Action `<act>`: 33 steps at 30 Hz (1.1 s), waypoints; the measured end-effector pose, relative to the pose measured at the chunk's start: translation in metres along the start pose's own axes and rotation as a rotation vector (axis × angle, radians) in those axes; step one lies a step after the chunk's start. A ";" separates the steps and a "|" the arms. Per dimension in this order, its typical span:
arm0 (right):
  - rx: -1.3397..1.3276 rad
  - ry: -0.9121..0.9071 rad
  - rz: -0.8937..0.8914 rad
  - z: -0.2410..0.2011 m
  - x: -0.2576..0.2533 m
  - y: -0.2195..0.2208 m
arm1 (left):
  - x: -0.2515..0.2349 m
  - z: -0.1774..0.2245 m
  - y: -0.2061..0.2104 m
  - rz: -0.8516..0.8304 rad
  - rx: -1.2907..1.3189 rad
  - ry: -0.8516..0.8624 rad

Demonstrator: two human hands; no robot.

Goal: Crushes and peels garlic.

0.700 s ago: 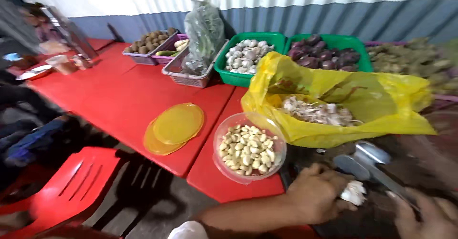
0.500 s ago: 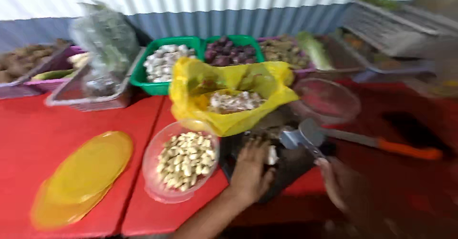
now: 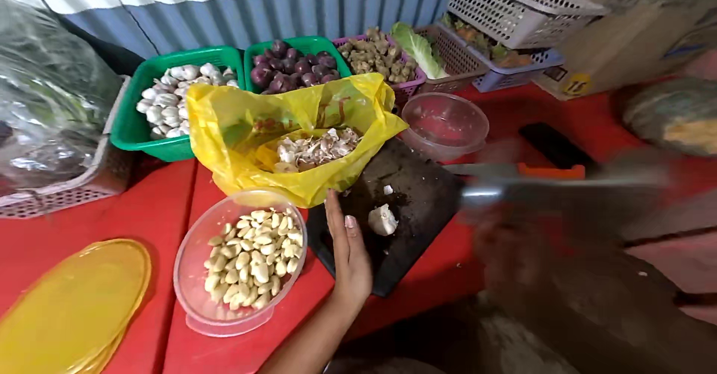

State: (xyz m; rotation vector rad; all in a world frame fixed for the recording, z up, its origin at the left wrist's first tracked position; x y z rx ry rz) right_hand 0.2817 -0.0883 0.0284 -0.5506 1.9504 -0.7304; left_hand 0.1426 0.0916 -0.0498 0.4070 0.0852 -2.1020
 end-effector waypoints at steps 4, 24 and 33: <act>0.373 0.051 -0.590 0.006 0.017 0.060 | -0.001 -0.005 0.006 -0.054 -0.016 -0.019; 0.247 0.133 -0.700 0.024 0.005 0.057 | -0.005 -0.010 0.009 -0.101 0.005 -0.136; 0.212 0.204 -0.312 0.066 -0.046 0.059 | -0.009 -0.011 0.053 -0.628 -0.840 -0.177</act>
Point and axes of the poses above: each hand's wrist, its own x-axis away from the middle knuckle, its own y-axis out of the palm, z = x × y, the point moved 9 cm from there along -x, towards the middle knuckle, and after that the axes turned 9 degrees about x, right-handed, at the moved point
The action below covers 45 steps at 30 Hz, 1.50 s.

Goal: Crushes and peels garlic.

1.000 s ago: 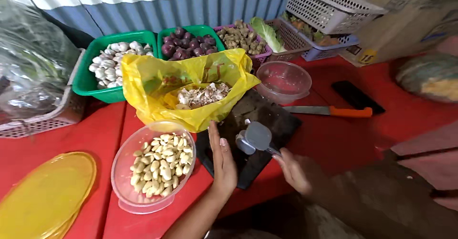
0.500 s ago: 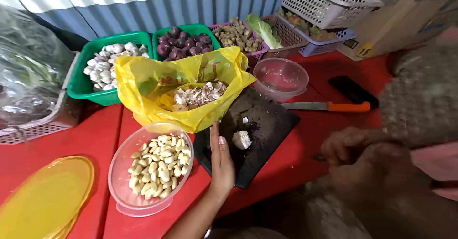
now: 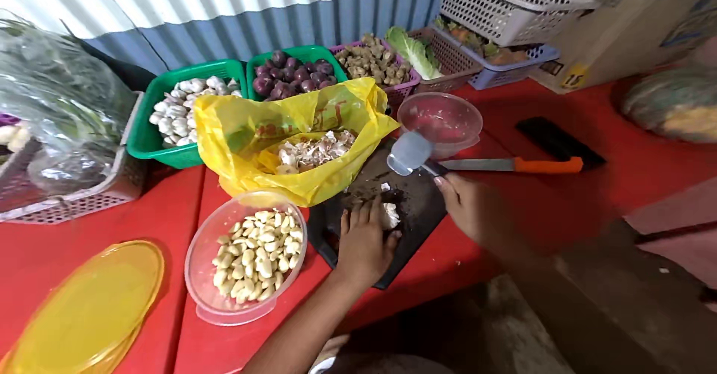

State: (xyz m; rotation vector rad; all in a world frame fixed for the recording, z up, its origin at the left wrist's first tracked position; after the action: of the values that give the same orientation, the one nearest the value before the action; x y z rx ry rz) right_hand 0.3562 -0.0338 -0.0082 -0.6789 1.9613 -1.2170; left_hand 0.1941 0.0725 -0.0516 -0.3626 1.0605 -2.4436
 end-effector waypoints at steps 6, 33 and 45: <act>0.023 -0.062 0.029 -0.013 -0.019 0.048 | -0.012 0.000 -0.020 0.161 0.185 0.220; -0.931 -0.217 -0.228 -0.220 -0.140 0.016 | -0.004 -0.020 -0.234 0.531 0.384 0.207; -1.102 -0.191 -0.278 -0.246 -0.151 0.070 | -0.042 -0.076 -0.239 0.361 0.846 0.252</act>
State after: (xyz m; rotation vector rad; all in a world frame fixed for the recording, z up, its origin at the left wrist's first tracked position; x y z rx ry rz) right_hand 0.2469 0.2370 0.0465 -1.5637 2.3194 -0.0645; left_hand 0.1290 0.2850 0.0719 0.3833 0.0793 -2.3720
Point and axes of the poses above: each hand's wrist, its own x-axis away from the middle knuckle, its own y-axis out of the palm, z = x × y, the point moved 9 cm from there along -x, towards the middle knuckle, and after that the axes turned 9 degrees about x, right-handed, at the moved point
